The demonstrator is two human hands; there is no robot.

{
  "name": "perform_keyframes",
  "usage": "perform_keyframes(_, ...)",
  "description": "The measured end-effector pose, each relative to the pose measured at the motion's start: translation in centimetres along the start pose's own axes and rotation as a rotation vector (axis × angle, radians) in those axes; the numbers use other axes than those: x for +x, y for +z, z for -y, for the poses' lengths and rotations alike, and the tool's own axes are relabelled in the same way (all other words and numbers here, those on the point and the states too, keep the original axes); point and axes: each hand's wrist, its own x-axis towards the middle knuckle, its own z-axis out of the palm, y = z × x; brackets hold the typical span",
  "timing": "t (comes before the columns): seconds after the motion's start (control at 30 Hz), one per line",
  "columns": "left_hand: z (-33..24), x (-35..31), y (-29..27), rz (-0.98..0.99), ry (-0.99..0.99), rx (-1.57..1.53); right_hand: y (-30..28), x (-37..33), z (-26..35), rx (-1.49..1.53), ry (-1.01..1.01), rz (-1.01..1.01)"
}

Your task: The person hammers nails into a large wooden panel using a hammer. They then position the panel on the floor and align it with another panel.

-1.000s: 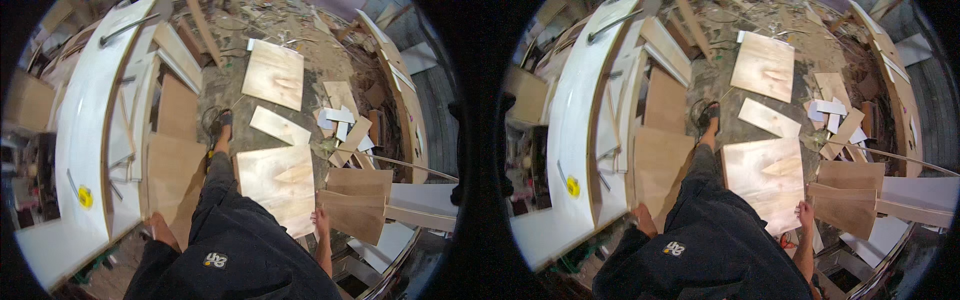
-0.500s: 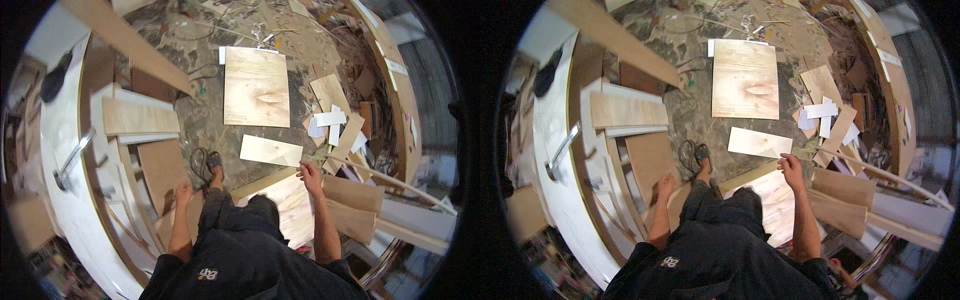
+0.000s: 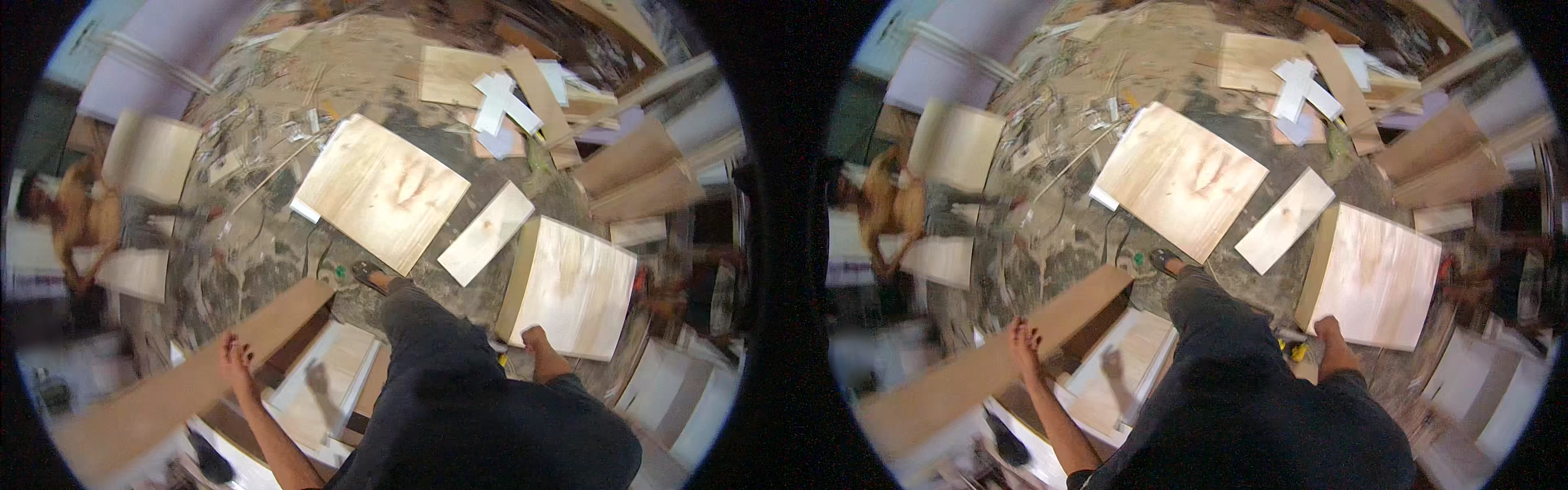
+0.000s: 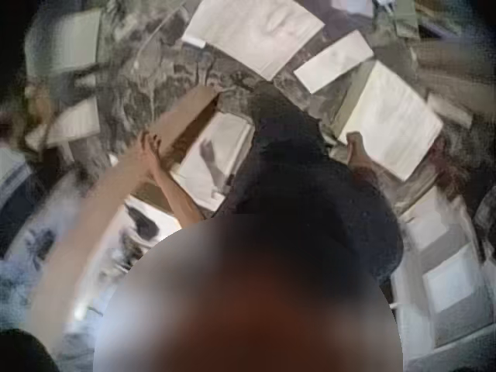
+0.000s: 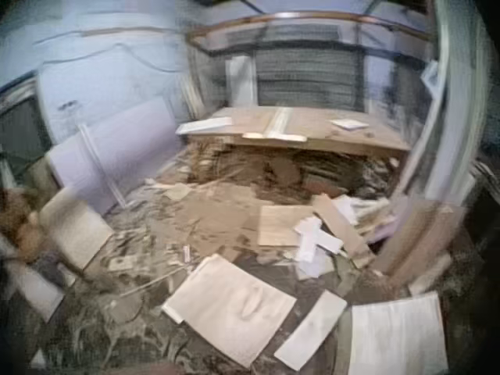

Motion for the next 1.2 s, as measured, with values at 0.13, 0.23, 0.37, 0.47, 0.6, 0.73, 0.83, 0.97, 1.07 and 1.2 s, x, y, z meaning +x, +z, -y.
perform_keyframes(0.13, -3.8, 17.4, 3.4, 0.143, 0.113, 0.214, 5.3, 1.4, 18.6, -0.407, -0.417, -0.195)
perform_keyframes(0.23, -3.4, 28.2, 6.7, 0.278, 0.067, 0.545, 2.7, 2.0, 33.7, 0.016, -0.562, -0.050)
perform_keyframes(0.37, -2.5, 34.0, 9.2, 0.426, 0.203, 0.554, -7.4, -2.1, 44.2, 0.593, -0.262, -0.106)
perform_keyframes(0.47, -3.1, 35.7, 10.6, 0.523, -0.008, 0.451, -15.3, -6.6, 48.4, 0.995, -0.134, -0.292)
perform_keyframes(0.6, -2.4, 41.2, 13.5, 0.619, -0.090, 0.334, -19.7, -8.5, 52.7, 1.205, -0.150, -0.328)
perform_keyframes(0.73, 0.8, 51.9, 16.3, 0.931, -0.067, 0.700, -14.2, -8.7, 57.4, 1.498, -0.176, -0.564)
perform_keyframes(0.83, 2.4, 63.1, 21.0, 1.350, 0.151, 1.113, -4.8, -11.0, 65.0, 1.878, 0.073, -0.608)
perform_keyframes(0.97, 0.9, 74.1, 25.5, 1.334, 0.146, 0.869, 6.2, -15.0, 76.2, 2.136, 0.490, -0.387)
perform_keyframes(1.07, -2.8, 78.1, 24.7, 1.076, -0.092, 0.664, 9.9, -15.8, 81.1, 1.985, 0.464, -0.329)
perform_keyframes(1.2, -4.5, 78.9, 21.6, 1.107, -0.300, 0.562, 9.6, -10.8, 80.8, 1.740, 0.491, -0.256)
